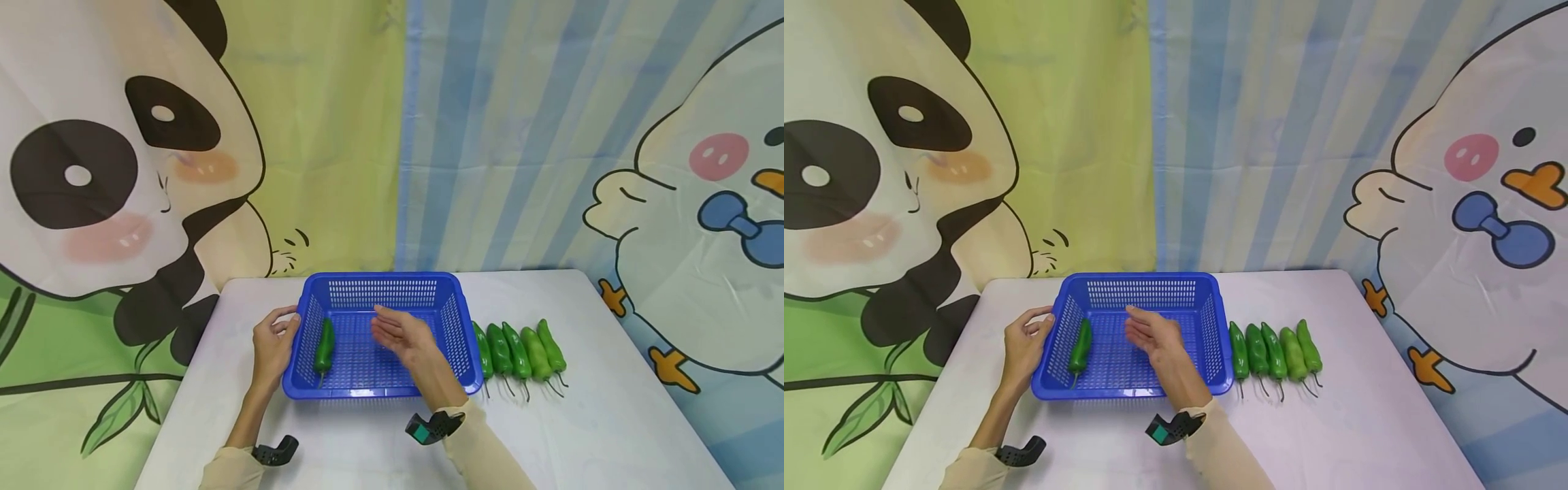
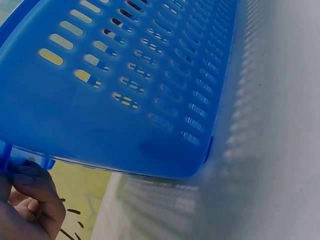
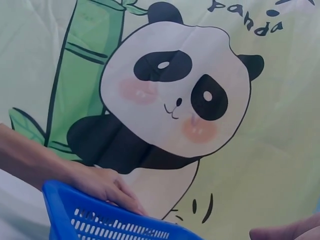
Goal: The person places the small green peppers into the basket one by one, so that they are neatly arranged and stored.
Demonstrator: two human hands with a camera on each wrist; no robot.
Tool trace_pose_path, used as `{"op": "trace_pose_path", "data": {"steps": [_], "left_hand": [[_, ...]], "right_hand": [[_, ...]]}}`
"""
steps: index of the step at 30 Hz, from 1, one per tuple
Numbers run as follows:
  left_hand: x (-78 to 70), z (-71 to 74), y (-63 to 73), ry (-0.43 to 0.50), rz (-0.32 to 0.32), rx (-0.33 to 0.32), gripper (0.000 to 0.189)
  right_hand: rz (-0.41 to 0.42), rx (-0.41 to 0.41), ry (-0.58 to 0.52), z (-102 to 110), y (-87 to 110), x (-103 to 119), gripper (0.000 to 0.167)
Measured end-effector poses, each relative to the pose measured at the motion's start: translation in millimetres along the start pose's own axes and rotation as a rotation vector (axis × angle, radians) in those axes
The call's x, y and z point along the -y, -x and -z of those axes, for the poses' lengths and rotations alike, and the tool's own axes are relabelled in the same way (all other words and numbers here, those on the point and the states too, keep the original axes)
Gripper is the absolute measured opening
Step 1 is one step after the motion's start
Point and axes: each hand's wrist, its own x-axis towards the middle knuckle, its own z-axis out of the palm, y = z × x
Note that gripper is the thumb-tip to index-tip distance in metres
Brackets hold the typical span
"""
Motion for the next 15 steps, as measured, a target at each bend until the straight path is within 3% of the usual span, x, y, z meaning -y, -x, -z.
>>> {"op": "trace_pose_path", "data": {"steps": [15], "left_hand": [[-0.6,-0.1,-0.3,0.01,-0.002,0.003,0.035]], "right_hand": [[0.028,0.034,-0.043,29,13.6,24,0.037]]}}
